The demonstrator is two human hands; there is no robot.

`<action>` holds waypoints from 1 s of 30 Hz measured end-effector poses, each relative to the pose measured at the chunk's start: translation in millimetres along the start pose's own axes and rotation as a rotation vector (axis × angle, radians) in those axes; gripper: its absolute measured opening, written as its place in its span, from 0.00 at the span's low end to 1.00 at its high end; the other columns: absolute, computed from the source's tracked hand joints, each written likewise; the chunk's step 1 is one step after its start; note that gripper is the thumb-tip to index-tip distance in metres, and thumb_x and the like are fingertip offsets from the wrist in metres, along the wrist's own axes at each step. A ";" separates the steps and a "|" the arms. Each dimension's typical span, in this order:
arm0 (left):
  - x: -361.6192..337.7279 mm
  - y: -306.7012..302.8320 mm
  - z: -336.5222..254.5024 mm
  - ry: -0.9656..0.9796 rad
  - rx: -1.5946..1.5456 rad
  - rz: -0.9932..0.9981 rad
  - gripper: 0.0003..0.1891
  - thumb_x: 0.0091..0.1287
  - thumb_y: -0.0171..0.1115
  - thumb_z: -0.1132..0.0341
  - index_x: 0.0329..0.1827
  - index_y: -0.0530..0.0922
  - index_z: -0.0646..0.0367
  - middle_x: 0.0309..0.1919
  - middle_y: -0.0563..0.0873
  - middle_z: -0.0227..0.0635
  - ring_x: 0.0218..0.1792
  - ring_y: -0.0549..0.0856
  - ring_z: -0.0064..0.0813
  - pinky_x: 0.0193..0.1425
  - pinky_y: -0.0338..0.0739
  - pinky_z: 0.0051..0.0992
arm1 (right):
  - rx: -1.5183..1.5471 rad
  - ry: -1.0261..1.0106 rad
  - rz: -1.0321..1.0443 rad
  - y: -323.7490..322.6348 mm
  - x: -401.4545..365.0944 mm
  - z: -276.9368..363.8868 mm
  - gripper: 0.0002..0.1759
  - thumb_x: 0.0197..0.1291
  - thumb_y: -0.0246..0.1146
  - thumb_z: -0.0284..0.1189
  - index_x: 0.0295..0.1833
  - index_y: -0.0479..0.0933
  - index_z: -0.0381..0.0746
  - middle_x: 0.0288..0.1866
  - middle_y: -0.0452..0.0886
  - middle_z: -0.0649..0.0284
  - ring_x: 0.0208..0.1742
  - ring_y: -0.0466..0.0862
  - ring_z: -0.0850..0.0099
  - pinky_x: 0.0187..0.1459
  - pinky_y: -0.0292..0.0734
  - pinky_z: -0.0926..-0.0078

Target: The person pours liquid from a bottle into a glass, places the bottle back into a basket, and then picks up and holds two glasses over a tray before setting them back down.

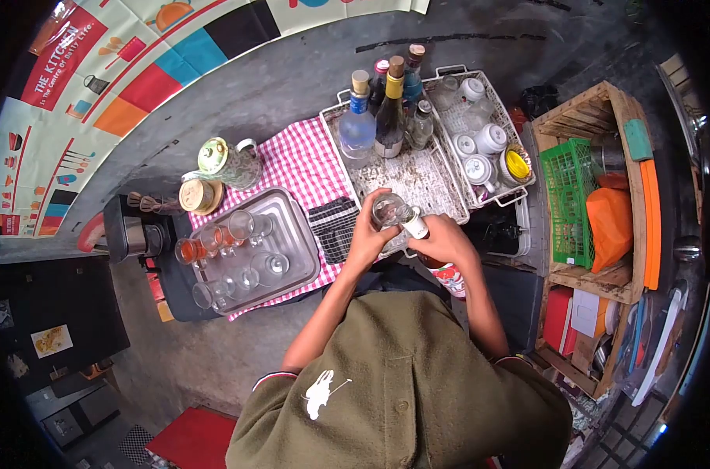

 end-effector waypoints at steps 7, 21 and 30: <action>-3.1 3.1 1.4 -0.009 0.006 0.006 0.37 0.52 0.63 0.87 0.69 0.69 0.57 0.55 0.77 0.31 0.57 0.79 0.23 0.62 0.73 0.25 | -0.043 0.041 0.053 -0.7 0.0 -1.7 0.23 0.48 0.71 0.43 0.38 0.83 0.32 0.32 0.85 0.42 0.39 0.86 0.44 0.43 0.79 0.52; -1.9 0.9 22.6 0.002 0.102 0.033 0.37 0.50 0.66 0.84 0.68 0.70 0.56 0.59 0.75 0.35 0.59 0.78 0.27 0.64 0.72 0.27 | -0.087 0.077 0.112 1.4 -4.0 -6.5 0.23 0.45 0.71 0.43 0.38 0.84 0.33 0.32 0.85 0.43 0.39 0.87 0.46 0.45 0.81 0.54; -1.9 -0.6 30.3 -0.004 0.129 0.040 0.36 0.50 0.65 0.84 0.67 0.71 0.56 0.59 0.74 0.36 0.60 0.78 0.28 0.64 0.72 0.26 | -0.117 0.081 0.142 12.6 2.9 -25.8 0.27 0.43 0.71 0.44 0.39 0.84 0.30 0.31 0.85 0.41 0.38 0.87 0.46 0.44 0.81 0.55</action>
Point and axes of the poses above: each hand's wrist, its own x-axis towards the middle knuckle, its own y-axis out of the palm, z = x × y, the point moved 3 cm from there along x, towards the middle knuckle
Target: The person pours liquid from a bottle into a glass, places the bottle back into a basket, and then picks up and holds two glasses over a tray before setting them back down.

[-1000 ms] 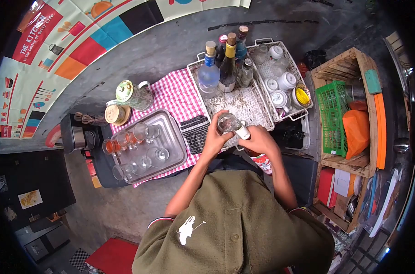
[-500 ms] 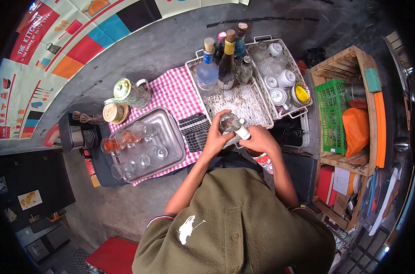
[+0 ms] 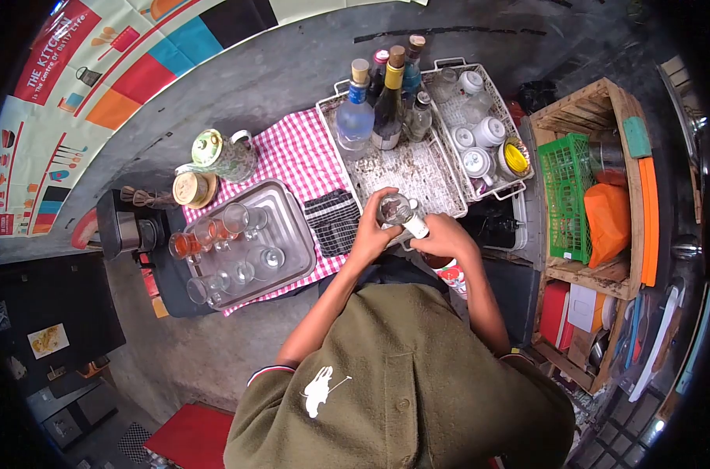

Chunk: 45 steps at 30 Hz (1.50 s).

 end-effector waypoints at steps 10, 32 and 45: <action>2.9 1.4 2.1 0.000 -0.003 0.007 0.35 0.50 0.64 0.83 0.66 0.71 0.59 0.59 0.75 0.38 0.61 0.78 0.30 0.67 0.70 0.26 | 0.002 0.046 0.052 0.2 3.7 -5.2 0.29 0.41 0.71 0.45 0.39 0.84 0.29 0.32 0.85 0.41 0.39 0.88 0.46 0.45 0.81 0.55; 9.3 -0.3 14.3 0.018 -0.012 0.010 0.35 0.48 0.64 0.84 0.64 0.72 0.59 0.59 0.75 0.39 0.62 0.77 0.32 0.68 0.70 0.27 | 0.014 0.105 0.173 -1.3 10.8 -6.0 0.26 0.42 0.70 0.44 0.38 0.84 0.32 0.30 0.87 0.49 0.38 0.89 0.53 0.45 0.82 0.60; 7.5 -2.2 13.6 0.015 0.019 0.008 0.35 0.48 0.64 0.83 0.64 0.72 0.59 0.59 0.75 0.39 0.63 0.76 0.34 0.69 0.69 0.29 | -0.091 0.088 0.158 0.4 13.3 -4.1 0.20 0.44 0.69 0.42 0.34 0.85 0.34 0.26 0.87 0.55 0.31 0.89 0.62 0.39 0.83 0.66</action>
Point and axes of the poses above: each hand's wrist, its own x-axis towards the middle knuckle, its own y-axis out of the palm, z = x × y, the point moved 3 cm from there along x, towards the middle knuckle
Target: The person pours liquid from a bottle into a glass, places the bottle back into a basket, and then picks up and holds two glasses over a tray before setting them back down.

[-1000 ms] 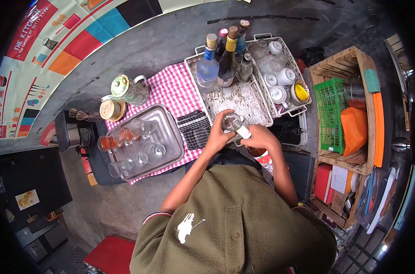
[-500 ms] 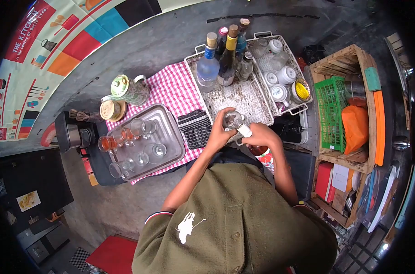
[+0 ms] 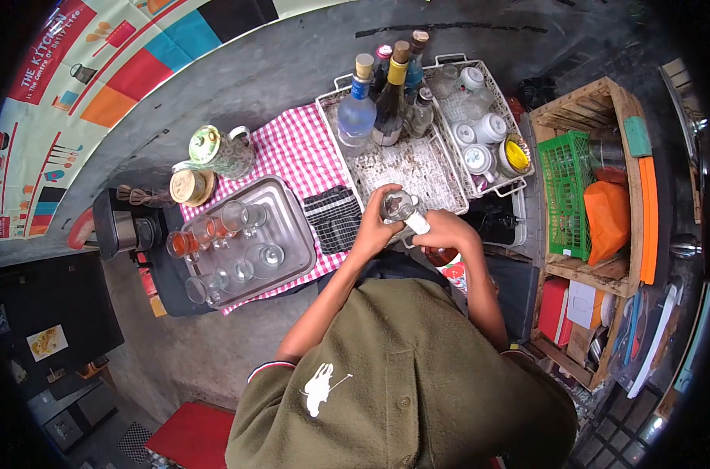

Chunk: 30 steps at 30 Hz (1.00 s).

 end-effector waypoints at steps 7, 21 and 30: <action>1.2 -1.3 2.2 0.032 0.019 -0.005 0.35 0.47 0.64 0.83 0.64 0.72 0.59 0.58 0.75 0.40 0.63 0.76 0.35 0.69 0.69 0.29 | -0.012 0.011 0.010 0.2 2.5 0.9 0.21 0.44 0.70 0.42 0.35 0.85 0.33 0.26 0.87 0.55 0.31 0.89 0.62 0.39 0.82 0.66; 3.7 -0.8 1.2 0.035 0.029 0.000 0.35 0.47 0.64 0.84 0.63 0.72 0.60 0.57 0.75 0.40 0.63 0.77 0.34 0.69 0.69 0.29 | -0.058 0.004 0.047 -7.6 2.7 4.1 0.29 0.42 0.73 0.48 0.39 0.85 0.32 0.30 0.87 0.48 0.34 0.88 0.55 0.41 0.81 0.62; 3.7 -1.0 3.7 0.014 -0.026 -0.011 0.35 0.47 0.65 0.84 0.63 0.71 0.60 0.57 0.75 0.39 0.63 0.77 0.33 0.69 0.69 0.28 | -0.038 -0.014 0.059 -7.9 6.3 4.2 0.28 0.43 0.73 0.48 0.39 0.85 0.33 0.30 0.87 0.49 0.34 0.88 0.56 0.41 0.81 0.61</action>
Point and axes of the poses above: each hand's wrist, its own x-axis towards the middle knuckle, its own y-axis out of the palm, z = x × y, the point moved 3 cm from there along x, towards the middle knuckle
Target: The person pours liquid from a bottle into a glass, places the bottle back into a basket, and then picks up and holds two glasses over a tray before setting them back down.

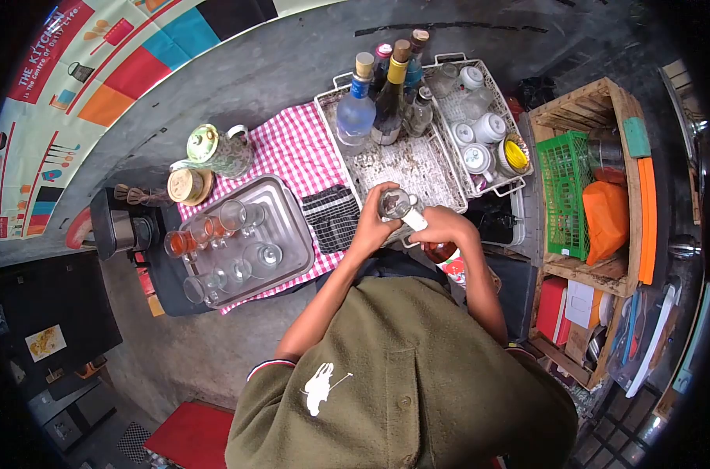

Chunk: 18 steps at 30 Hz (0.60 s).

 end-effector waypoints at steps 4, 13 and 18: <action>1.6 -1.7 3.9 0.004 0.021 -0.001 0.35 0.47 0.65 0.84 0.63 0.71 0.60 0.57 0.75 0.39 0.63 0.77 0.33 0.69 0.69 0.28 | 0.026 -0.029 -0.008 -0.9 0.2 1.3 0.29 0.42 0.73 0.49 0.40 0.85 0.33 0.30 0.87 0.49 0.33 0.88 0.56 0.41 0.81 0.62; 1.7 -3.1 3.2 0.016 0.057 -0.015 0.34 0.46 0.65 0.83 0.62 0.72 0.60 0.57 0.76 0.40 0.63 0.77 0.35 0.69 0.69 0.29 | 0.010 0.006 -0.006 -3.0 -0.8 5.0 0.30 0.41 0.73 0.49 0.40 0.85 0.32 0.32 0.87 0.47 0.35 0.88 0.55 0.42 0.81 0.61; 2.1 -2.4 2.1 0.038 0.097 -0.011 0.36 0.47 0.64 0.85 0.65 0.71 0.59 0.58 0.76 0.36 0.61 0.77 0.29 0.67 0.69 0.26 | -0.009 -0.012 -0.015 -1.7 1.1 2.5 0.30 0.41 0.74 0.49 0.40 0.85 0.32 0.33 0.87 0.46 0.36 0.88 0.54 0.42 0.81 0.61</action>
Point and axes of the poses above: each hand's wrist, its own x-axis towards the middle knuckle, its own y-axis out of the palm, z = x × y, the point moved 3 cm from there along x, towards the middle knuckle
